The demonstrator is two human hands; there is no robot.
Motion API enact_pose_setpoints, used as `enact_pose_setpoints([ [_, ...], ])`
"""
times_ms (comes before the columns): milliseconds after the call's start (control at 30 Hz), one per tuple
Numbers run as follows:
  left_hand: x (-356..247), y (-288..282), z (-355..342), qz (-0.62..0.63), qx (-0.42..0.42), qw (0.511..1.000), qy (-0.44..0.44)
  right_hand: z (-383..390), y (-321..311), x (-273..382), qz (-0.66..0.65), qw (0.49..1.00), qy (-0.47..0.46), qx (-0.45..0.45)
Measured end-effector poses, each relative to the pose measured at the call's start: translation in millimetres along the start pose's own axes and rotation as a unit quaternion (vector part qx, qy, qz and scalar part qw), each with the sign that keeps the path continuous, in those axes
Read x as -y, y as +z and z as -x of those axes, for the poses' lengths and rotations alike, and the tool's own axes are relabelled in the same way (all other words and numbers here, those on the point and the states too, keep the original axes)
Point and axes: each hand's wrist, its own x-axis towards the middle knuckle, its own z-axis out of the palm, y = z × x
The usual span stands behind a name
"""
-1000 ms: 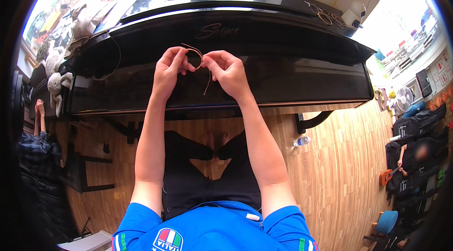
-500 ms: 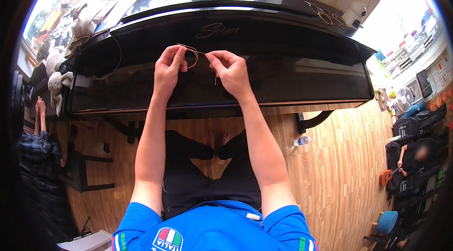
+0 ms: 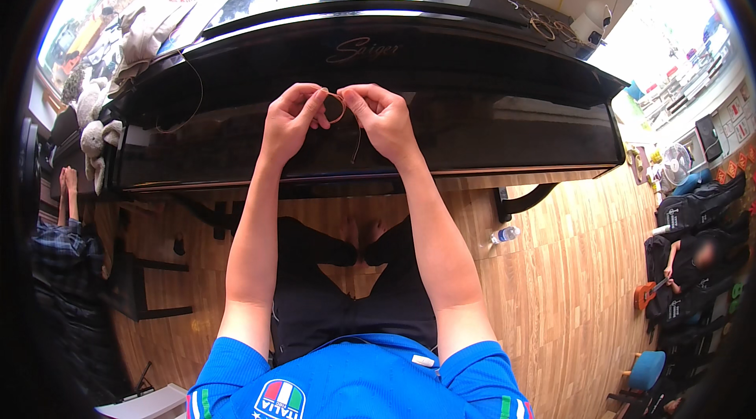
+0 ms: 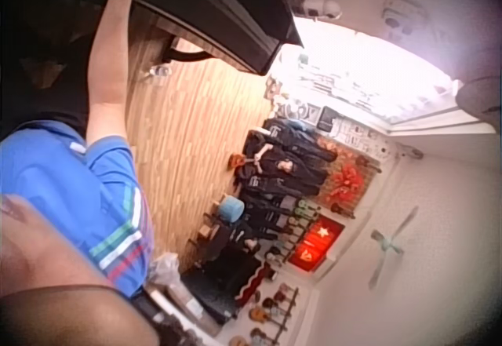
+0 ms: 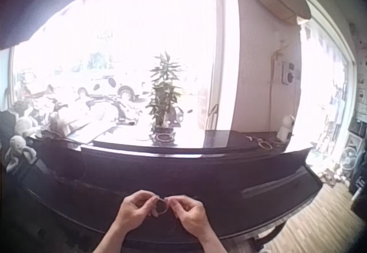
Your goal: The person shapes a thin copper wire into circular loops by hand. They repeatedly bend and adjust the wire, then place the formed loops on the piano surface.
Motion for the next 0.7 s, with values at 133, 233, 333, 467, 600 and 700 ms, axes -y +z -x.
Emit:
enact_pose_setpoints([
  [133,-3,-1,1,0.016,0.018,1.000,-0.002,1,-1,1,-0.012,1.000,0.005,0.016],
  [233,-4,-5,1,0.029,0.039,0.999,-0.003,3,-2,7,-0.017,0.999,0.015,0.046],
  [333,-1,-11,-1,0.071,0.067,0.995,-0.008,4,-2,8,-0.016,0.997,0.007,0.071],
  [467,-3,-13,0,0.128,0.087,0.988,-0.015,4,-1,5,0.001,0.998,0.002,0.059],
  [600,-16,-6,2,0.061,0.077,0.994,-0.039,3,-2,2,0.004,0.999,-0.001,0.042],
  [700,-9,-6,1,0.092,0.055,0.994,-0.029,3,-1,4,0.007,0.999,-0.001,0.037],
])
